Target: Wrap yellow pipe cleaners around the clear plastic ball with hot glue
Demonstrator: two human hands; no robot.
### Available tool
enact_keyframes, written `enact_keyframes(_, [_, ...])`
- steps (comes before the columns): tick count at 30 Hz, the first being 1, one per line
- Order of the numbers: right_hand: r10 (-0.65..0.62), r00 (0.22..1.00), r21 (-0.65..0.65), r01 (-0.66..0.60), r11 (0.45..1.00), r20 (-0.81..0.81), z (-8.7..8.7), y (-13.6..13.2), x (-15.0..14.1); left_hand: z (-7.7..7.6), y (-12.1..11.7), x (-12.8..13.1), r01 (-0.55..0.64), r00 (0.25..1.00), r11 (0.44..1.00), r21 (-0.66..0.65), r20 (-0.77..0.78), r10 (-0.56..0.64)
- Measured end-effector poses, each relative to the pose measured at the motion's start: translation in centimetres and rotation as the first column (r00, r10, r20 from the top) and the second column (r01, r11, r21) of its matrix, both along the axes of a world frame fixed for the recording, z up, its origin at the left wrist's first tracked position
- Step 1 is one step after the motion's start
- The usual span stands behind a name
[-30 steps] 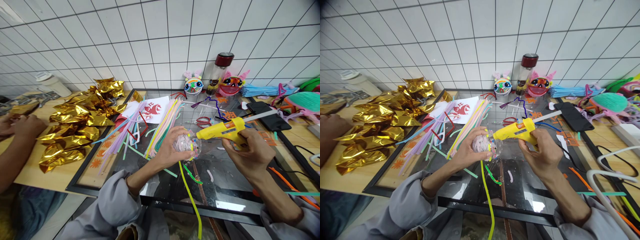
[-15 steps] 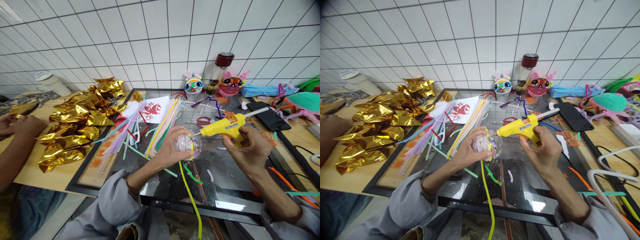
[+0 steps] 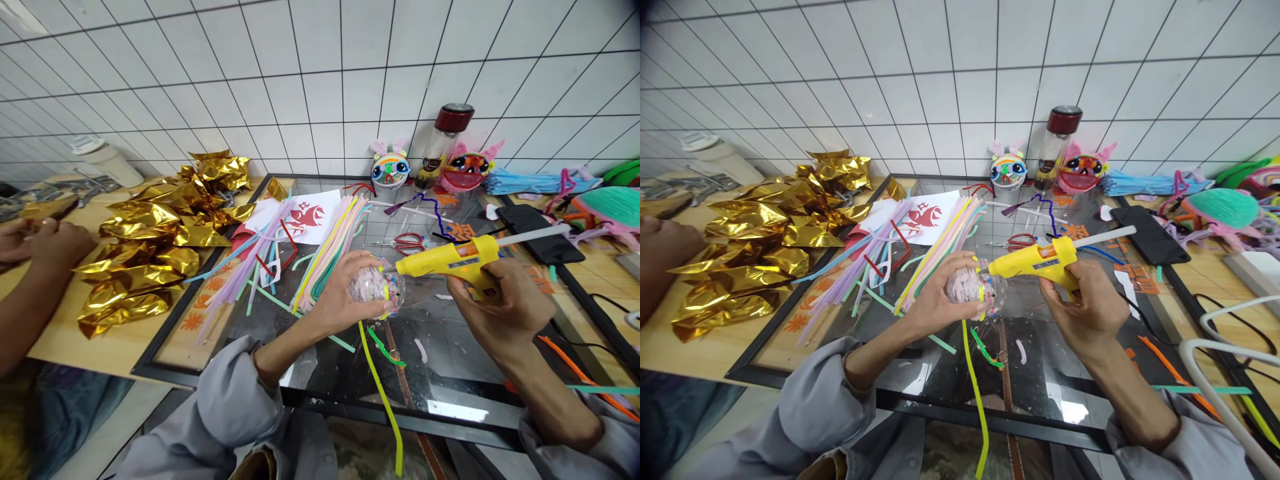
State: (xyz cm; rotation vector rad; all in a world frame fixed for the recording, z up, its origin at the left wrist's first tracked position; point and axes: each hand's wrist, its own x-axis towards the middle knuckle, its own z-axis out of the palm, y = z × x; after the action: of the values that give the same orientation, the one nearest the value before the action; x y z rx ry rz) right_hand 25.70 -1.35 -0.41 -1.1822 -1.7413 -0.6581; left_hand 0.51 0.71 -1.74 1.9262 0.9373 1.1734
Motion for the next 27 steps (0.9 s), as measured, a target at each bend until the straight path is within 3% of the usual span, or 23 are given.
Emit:
enact_keyframes(5, [-0.064,0.997,0.015,0.064,0.998,0.035,0.08,-0.14,-0.08,0.05,-0.02,-0.09,0.016,1.0,1.0,0.004,0.008,-0.016])
enact_keyframes(10, [-0.015,0.996,0.056,0.01,0.998,0.087,0.37,0.0,-0.1,-0.1,-0.01,-0.11,0.012,1.0,1.0,0.001,0.019,-0.012])
enact_keyframes(17, [0.007,0.999,-0.075,-0.004,0.997,0.034,0.13,-0.38,0.19,-0.04,-0.03,-0.06,0.026,0.999,1.0,0.006,0.019,-0.026])
enact_keyframes(24, [0.008,0.996,-0.012,-0.007,1.0,0.093,0.25,-0.59,0.2,0.14,-0.08,-0.09,0.021,1.0,1.0,0.004,0.02,-0.021])
enact_keyframes(27, [-0.016,1.0,-0.128,0.017,0.992,0.011,0.34,-0.7,0.3,0.12,-0.06,-0.05,0.021,1.0,1.0,0.001,0.015,-0.021])
